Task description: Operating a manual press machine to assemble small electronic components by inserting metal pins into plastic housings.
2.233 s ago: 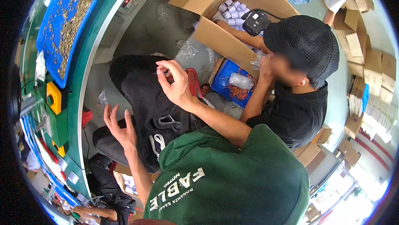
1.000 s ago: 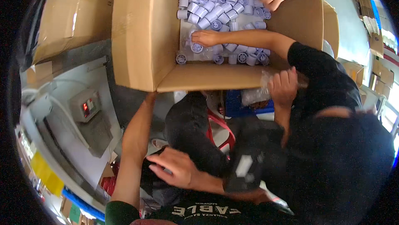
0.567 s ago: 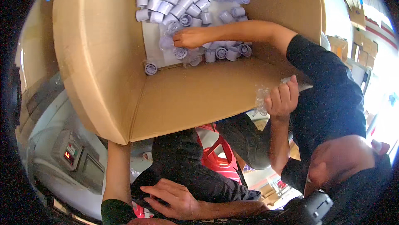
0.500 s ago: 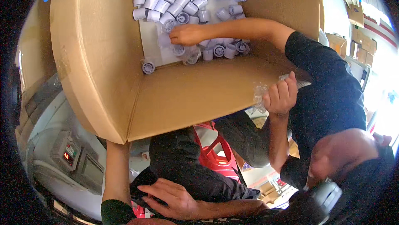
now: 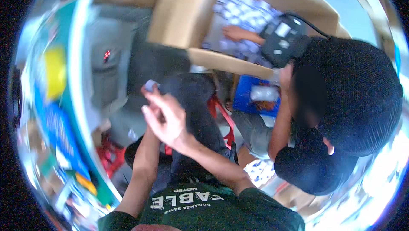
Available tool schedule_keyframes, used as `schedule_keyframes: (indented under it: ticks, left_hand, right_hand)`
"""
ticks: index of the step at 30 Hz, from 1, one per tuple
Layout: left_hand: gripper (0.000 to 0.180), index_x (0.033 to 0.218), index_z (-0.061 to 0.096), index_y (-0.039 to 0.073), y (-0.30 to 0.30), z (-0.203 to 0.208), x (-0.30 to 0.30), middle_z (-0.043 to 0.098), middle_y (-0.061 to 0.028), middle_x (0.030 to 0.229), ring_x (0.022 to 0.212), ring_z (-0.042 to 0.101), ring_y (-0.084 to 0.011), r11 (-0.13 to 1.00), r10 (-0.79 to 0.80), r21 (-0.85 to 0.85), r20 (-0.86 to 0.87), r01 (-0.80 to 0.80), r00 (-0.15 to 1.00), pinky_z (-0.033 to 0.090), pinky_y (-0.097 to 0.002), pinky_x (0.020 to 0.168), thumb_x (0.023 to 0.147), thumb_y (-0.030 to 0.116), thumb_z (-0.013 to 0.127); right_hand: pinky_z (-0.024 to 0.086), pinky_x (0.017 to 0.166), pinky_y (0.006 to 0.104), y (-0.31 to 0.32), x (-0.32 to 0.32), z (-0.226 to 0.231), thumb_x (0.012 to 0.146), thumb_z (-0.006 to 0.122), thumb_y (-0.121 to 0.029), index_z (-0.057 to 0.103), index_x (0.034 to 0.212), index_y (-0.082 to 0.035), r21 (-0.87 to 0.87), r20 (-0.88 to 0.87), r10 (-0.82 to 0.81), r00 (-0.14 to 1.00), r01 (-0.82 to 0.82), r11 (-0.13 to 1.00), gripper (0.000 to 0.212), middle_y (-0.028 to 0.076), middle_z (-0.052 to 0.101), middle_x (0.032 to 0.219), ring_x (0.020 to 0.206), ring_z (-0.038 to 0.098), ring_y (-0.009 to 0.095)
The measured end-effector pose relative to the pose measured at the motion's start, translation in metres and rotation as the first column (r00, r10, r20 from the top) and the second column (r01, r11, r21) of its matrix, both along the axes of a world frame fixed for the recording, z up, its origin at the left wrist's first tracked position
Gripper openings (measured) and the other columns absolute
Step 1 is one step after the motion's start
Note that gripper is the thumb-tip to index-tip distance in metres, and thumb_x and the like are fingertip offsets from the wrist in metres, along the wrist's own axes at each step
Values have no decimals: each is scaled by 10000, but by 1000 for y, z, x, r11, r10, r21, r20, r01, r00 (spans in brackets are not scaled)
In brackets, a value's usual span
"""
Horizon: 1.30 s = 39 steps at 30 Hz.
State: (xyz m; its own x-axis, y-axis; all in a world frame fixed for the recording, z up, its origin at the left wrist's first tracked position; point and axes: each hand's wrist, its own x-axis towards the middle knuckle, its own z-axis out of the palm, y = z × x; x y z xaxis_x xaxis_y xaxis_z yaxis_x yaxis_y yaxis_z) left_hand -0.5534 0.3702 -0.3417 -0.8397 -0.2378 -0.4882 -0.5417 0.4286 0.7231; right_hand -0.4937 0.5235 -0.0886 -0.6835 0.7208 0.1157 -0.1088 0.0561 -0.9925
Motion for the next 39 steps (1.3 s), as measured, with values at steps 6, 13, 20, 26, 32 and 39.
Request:
schedule_keyframes:
  ticks: [6, 13, 20, 26, 32, 39]
  left_hand:
    - [538, 1275, 379, 14, -50, 269, 124, 480, -220, 1173, 1053, 527, -310, 976, -216, -100, -485, 192, 847, 418, -397, 941, 827, 114, 660]
    - [699, 1420, 282, 90, -184, 428, 200, 508, -241, 1293, 1091, 584, -295, 973, 229, 192, -851, -127, 473, 500, -400, 923, 858, 234, 673]
    - [397, 1246, 520, -38, -324, 465, 116, 581, -123, 1236, 1159, 556, -194, 840, 533, 514, -714, -177, 454, 397, -359, 1045, 971, 233, 614]
    - [443, 1227, 554, -41, -342, 467, 65, 642, -104, 1169, 1088, 606, -190, 837, 488, 545, -694, -57, 530, 433, -362, 1012, 985, 329, 581]
    - [511, 1354, 463, 14, -336, 467, 56, 569, -162, 1318, 1251, 528, -281, 883, 417, 463, -708, -71, 570, 390, -407, 1082, 1015, 395, 481]
    - [598, 1363, 442, 10, -320, 475, 52, 578, -169, 1292, 1230, 541, -330, 898, 415, 433, -767, -82, 490, 429, -435, 1059, 984, 468, 506]
  right_hand:
    - [439, 609, 238, -49, -2, 85, 831, 672, 45, 575, 1182, 22, 285, -447, 295, 845, -177, 942, 364, 50, 612, 763, 676, 540, 101]
    - [476, 615, 327, -122, -63, 144, 826, 710, -42, 646, 1083, -23, 498, -403, 366, 839, -135, 857, 266, 88, 621, 773, 667, 576, 197]
    - [435, 868, 407, -141, -92, 119, 818, 708, -109, 651, 1073, -48, 767, -296, 353, 887, 0, 641, 267, 113, 636, 1017, 984, 557, 294]
    - [443, 869, 412, -143, -98, 101, 829, 687, -156, 643, 1103, -73, 835, -187, 289, 939, -3, 550, 289, 109, 629, 1030, 990, 557, 304]
    - [462, 848, 393, -140, -104, 99, 822, 689, -155, 667, 1070, -83, 822, -248, 311, 918, 29, 569, 259, 116, 634, 1000, 952, 566, 311]
    - [470, 807, 373, -143, -87, 128, 784, 667, -75, 632, 1042, -12, 805, -137, 298, 945, -70, 590, 268, 139, 598, 1016, 987, 573, 299]
